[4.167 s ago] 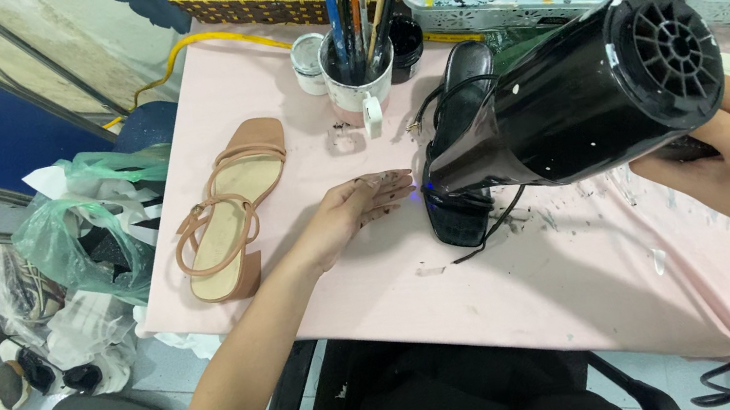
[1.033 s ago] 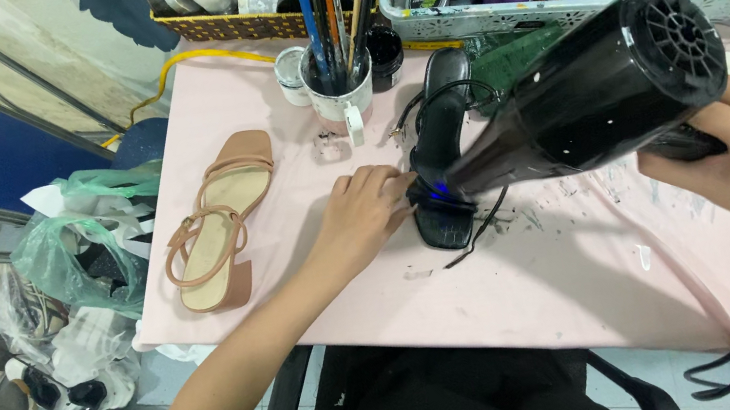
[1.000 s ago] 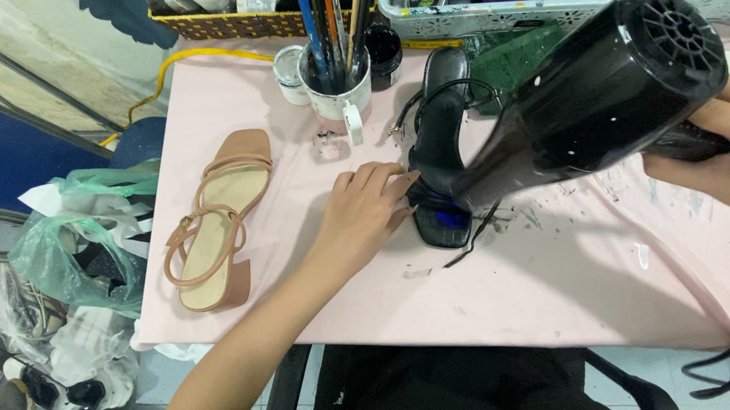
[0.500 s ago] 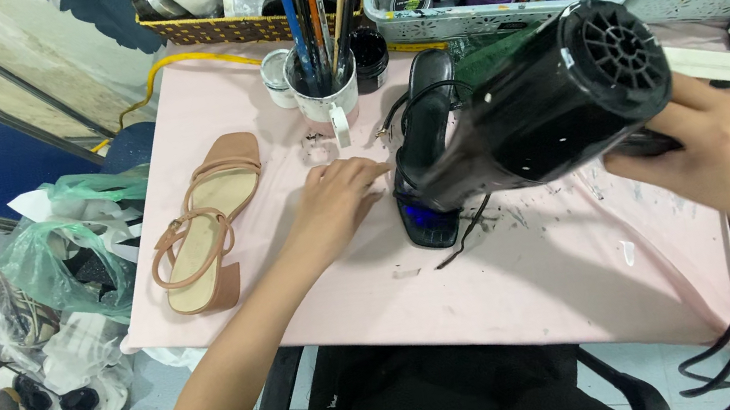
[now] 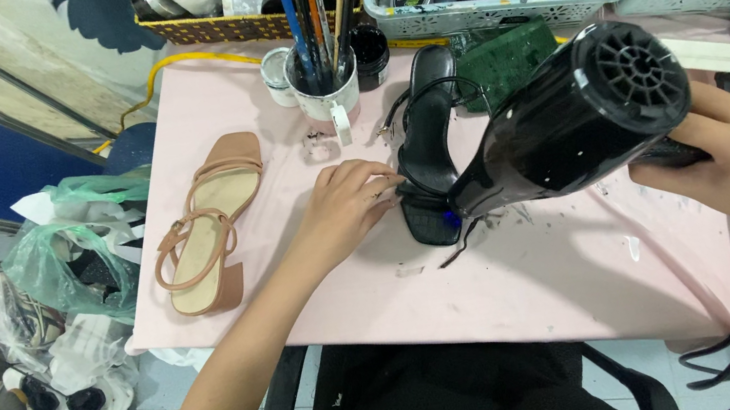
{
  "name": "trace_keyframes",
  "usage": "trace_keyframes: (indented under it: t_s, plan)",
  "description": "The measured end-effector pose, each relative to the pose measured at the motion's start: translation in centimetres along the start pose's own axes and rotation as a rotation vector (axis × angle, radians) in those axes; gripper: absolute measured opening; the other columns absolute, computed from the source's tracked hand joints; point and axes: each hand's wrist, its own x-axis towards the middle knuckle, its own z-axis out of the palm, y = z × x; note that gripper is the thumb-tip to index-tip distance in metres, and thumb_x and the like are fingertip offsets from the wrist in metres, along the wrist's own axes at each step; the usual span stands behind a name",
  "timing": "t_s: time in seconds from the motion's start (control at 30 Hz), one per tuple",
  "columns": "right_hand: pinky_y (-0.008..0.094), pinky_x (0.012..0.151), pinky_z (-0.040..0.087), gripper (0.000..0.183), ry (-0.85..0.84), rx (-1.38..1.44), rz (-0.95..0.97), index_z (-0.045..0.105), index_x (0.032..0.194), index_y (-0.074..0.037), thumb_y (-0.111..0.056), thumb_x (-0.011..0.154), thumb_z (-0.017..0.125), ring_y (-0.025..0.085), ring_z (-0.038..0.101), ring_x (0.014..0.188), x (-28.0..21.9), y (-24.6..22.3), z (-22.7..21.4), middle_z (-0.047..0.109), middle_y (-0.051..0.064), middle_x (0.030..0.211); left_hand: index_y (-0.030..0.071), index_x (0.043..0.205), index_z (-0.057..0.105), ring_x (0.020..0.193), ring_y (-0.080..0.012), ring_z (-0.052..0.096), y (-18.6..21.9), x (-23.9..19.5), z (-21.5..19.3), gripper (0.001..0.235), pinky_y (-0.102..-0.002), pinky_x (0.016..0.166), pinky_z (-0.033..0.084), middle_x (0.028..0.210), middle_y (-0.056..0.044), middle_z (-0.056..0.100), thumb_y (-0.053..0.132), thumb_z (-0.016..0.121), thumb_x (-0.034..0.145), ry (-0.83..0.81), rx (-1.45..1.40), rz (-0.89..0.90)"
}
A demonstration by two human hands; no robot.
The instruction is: The person applies a dark substance from a small jar to the surface of a black shoe with a brush and then dries it using a hair dryer.
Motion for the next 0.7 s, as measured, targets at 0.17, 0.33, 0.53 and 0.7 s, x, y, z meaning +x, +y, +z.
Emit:
trace_keyframes:
  t_s: [0.17,0.33,0.53,0.7]
  plan:
    - [0.031,0.063,0.056,0.047,0.034,0.056,0.069,0.076,0.107,-0.007,-0.019,0.065,0.092,0.023,0.07,0.073,-1.7,0.9,1.1,0.074,0.009,0.118,0.016,0.119,0.071,0.119,-0.0179,0.058,-0.1,0.3,0.7,0.035,-0.037,0.1,0.039,0.123,0.003,0.065,0.023,0.078,0.085,-0.001,-0.002,0.046]
    - [0.029,0.075,0.057,0.04,0.163,0.157,0.171,0.073,0.111,-0.005,-0.015,0.077,0.092,0.023,0.072,0.083,-3.2,0.3,1.9,0.072,0.011,0.105,0.015,0.135,0.063,0.124,-0.0224,0.054,0.4,0.4,1.4,0.051,-0.04,0.102,0.038,0.13,-0.002,0.061,0.028,0.075,0.087,0.004,0.046,0.089]
    - [0.028,0.063,0.052,0.028,0.259,0.635,0.618,0.067,0.117,0.005,-0.009,0.098,0.08,0.014,0.065,0.068,-4.5,0.3,2.3,0.068,0.01,0.092,0.005,0.147,0.047,0.129,-0.0292,0.049,3.2,-0.3,2.1,0.066,-0.044,0.104,0.037,0.14,-0.012,0.054,0.037,0.068,0.094,0.041,0.059,-0.144]
    - [0.03,0.053,0.045,0.021,0.102,0.959,0.996,0.063,0.103,0.006,-0.014,0.101,0.072,0.016,0.057,0.06,-7.6,1.2,3.3,0.06,0.011,0.072,-0.006,0.148,0.04,0.125,-0.0335,0.047,4.3,-0.5,2.6,0.081,-0.047,0.104,0.034,0.14,-0.019,0.05,0.045,0.068,0.092,-0.003,0.094,-0.277]
